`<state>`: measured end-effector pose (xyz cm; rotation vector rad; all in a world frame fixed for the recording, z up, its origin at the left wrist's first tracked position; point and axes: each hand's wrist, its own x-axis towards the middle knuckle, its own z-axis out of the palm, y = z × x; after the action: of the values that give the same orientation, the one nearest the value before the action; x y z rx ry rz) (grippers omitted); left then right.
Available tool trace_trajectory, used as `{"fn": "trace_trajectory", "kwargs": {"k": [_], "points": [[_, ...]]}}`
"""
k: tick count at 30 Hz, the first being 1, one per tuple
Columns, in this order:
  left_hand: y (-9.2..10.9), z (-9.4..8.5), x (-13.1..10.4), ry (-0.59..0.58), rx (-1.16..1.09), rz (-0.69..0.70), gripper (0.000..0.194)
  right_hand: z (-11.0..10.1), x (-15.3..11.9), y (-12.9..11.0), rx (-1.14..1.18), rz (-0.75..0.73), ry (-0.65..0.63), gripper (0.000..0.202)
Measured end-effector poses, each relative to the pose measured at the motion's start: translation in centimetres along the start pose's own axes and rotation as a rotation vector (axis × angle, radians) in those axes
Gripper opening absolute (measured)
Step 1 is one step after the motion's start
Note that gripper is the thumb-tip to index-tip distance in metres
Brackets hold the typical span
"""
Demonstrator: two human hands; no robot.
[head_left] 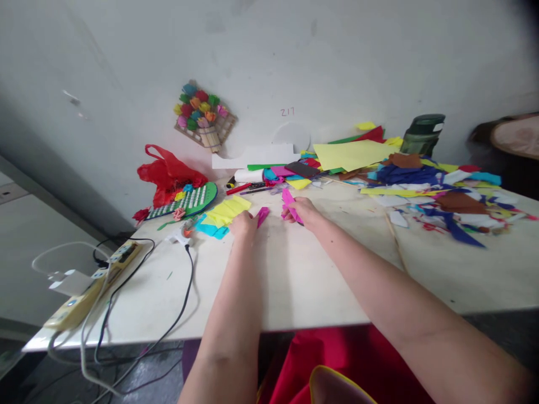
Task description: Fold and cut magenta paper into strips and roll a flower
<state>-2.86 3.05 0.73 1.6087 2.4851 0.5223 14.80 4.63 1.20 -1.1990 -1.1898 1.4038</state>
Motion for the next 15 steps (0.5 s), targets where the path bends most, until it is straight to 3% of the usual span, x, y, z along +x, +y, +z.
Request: {"fn": "trace_trajectory", "kwargs": {"k": [9,12,15], "points": [[0.1,0.5,0.1,0.048,-0.151,0.073,0.025,0.0,0.1,0.0,0.011,0.006,0.011,0.011],[0.0,0.9,0.3,0.078,-0.427,0.066,0.021,0.1,0.4,0.1,0.025,-0.005,0.022,0.011],[0.3,1.4,0.3,-0.047,-0.826,0.097,0.022,0.1,0.6,0.3,0.072,-0.041,0.033,0.012]]}}
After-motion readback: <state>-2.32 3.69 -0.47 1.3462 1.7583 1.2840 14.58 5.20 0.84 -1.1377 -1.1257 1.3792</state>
